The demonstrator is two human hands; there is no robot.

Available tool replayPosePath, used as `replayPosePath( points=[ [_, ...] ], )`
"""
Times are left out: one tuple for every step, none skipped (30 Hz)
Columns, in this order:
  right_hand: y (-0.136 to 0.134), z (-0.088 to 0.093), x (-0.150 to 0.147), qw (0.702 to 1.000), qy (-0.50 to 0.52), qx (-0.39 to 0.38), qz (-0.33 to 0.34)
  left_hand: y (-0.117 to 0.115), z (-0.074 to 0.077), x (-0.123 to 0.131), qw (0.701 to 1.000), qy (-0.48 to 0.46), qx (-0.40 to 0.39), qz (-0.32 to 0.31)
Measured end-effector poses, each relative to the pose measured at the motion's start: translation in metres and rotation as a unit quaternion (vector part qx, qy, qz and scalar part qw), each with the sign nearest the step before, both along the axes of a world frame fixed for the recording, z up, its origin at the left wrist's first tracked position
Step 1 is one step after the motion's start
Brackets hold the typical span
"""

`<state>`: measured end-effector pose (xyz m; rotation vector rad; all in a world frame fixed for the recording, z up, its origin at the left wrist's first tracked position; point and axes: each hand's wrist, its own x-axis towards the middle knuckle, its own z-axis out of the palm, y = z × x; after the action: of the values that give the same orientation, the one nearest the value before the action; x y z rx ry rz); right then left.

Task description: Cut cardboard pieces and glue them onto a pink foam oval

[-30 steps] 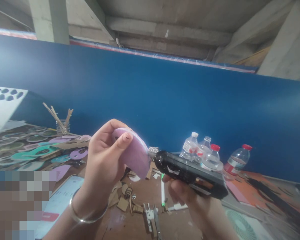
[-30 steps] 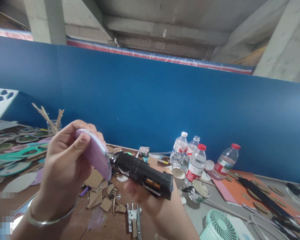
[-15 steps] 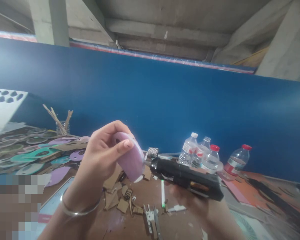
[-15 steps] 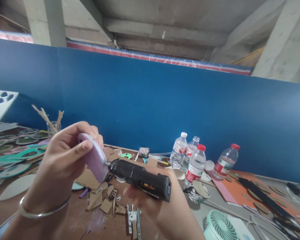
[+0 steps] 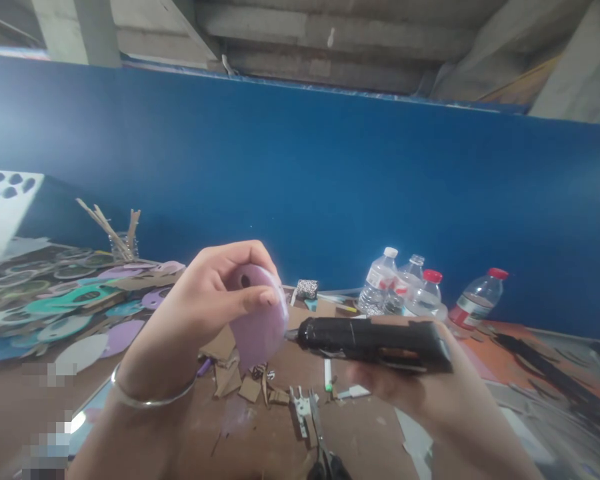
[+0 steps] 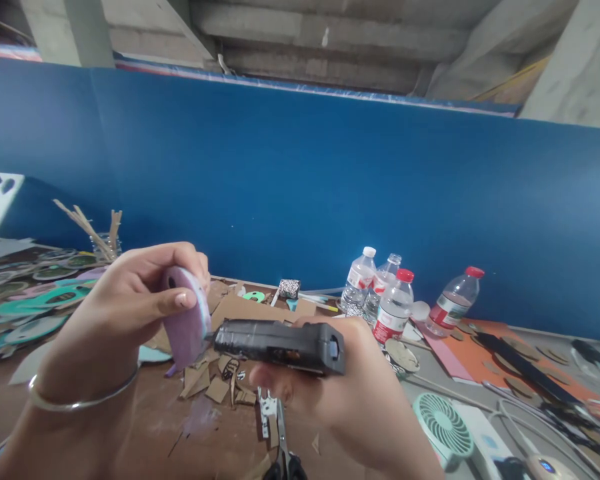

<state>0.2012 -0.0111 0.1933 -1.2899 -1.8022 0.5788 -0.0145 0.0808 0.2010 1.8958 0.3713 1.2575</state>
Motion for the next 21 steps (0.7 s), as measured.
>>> replayPosePath(
  points=[
    [0.001, 0.0, 0.0, 1.0, 0.006, 0.002, -0.001, 0.0, 0.0, 0.0, 1.0, -0.001, 0.002, 0.008],
    [0.001, 0.0, 0.0, 1.0, 0.011, 0.002, 0.0, -0.001, 0.0, 0.001, 1.0, -0.002, 0.006, 0.016],
    [0.001, -0.001, 0.0, 1.0, 0.015, 0.004, -0.002, -0.001, 0.001, 0.001, 1.0, -0.003, 0.01, 0.023],
    [0.002, -0.001, 0.0, 1.0, 0.018, 0.005, -0.005, -0.001, 0.001, 0.002, 1.0, -0.002, 0.012, 0.028],
    [0.002, -0.001, -0.001, 1.0, 0.02, 0.005, -0.008, -0.001, 0.001, 0.002, 0.999, -0.001, 0.015, 0.032],
    [0.002, -0.002, -0.001, 1.0, 0.022, 0.005, -0.01, -0.001, 0.001, 0.002, 0.999, -0.002, 0.018, 0.032],
    [0.002, -0.002, -0.001, 1.0, 0.023, 0.006, -0.011, -0.002, 0.001, 0.003, 0.999, -0.002, 0.019, 0.031],
    [0.002, -0.002, -0.001, 1.0, 0.023, 0.006, -0.01, -0.002, 0.001, 0.003, 0.999, -0.002, 0.019, 0.03],
    [0.002, -0.002, -0.001, 1.0, 0.024, 0.007, -0.01, -0.002, 0.001, 0.003, 0.999, -0.002, 0.019, 0.03],
    [0.002, -0.001, 0.0, 1.0, 0.023, 0.006, -0.009, -0.002, 0.001, 0.004, 0.999, 0.0, 0.019, 0.03],
    [0.002, -0.001, 0.0, 1.0, 0.023, 0.005, -0.009, -0.003, 0.001, 0.004, 0.999, 0.002, 0.02, 0.031],
    [0.001, 0.0, 0.001, 1.0, 0.022, 0.001, -0.008, -0.003, 0.001, 0.004, 0.999, 0.004, 0.02, 0.031],
    [0.001, 0.0, 0.003, 1.0, 0.02, -0.002, -0.006, -0.003, 0.0, 0.005, 0.999, 0.005, 0.021, 0.03],
    [0.001, 0.0, 0.004, 1.0, 0.017, -0.003, -0.004, -0.004, 0.0, 0.005, 0.999, 0.004, 0.021, 0.027],
    [0.001, 0.001, 0.006, 1.0, 0.014, 0.001, -0.003, -0.004, 0.0, 0.006, 0.999, -0.002, 0.021, 0.024],
    [0.0, 0.001, 0.007, 1.0, 0.015, 0.011, -0.004, -0.004, 0.0, 0.006, 0.999, -0.014, 0.022, 0.022],
    [0.0, 0.001, 0.008, 0.999, 0.023, 0.024, -0.007, -0.004, 0.0, 0.006, 0.999, -0.032, 0.024, 0.021],
    [-0.001, 0.001, 0.009, 0.998, 0.04, 0.04, -0.01, -0.005, 0.0, 0.006, 0.998, -0.054, 0.031, 0.02],
    [-0.001, 0.0, 0.01, 0.996, 0.063, 0.054, -0.013, -0.005, 0.0, 0.007, 0.996, -0.079, 0.041, 0.02],
    [-0.002, 0.0, 0.011, 0.994, 0.087, 0.064, -0.014, -0.005, 0.0, 0.007, 0.993, -0.102, 0.054, 0.019],
    [-0.002, 0.0, 0.011, 0.992, 0.107, 0.07, -0.014, -0.005, 0.0, 0.008, 0.99, -0.122, 0.067, 0.019]
  ],
)
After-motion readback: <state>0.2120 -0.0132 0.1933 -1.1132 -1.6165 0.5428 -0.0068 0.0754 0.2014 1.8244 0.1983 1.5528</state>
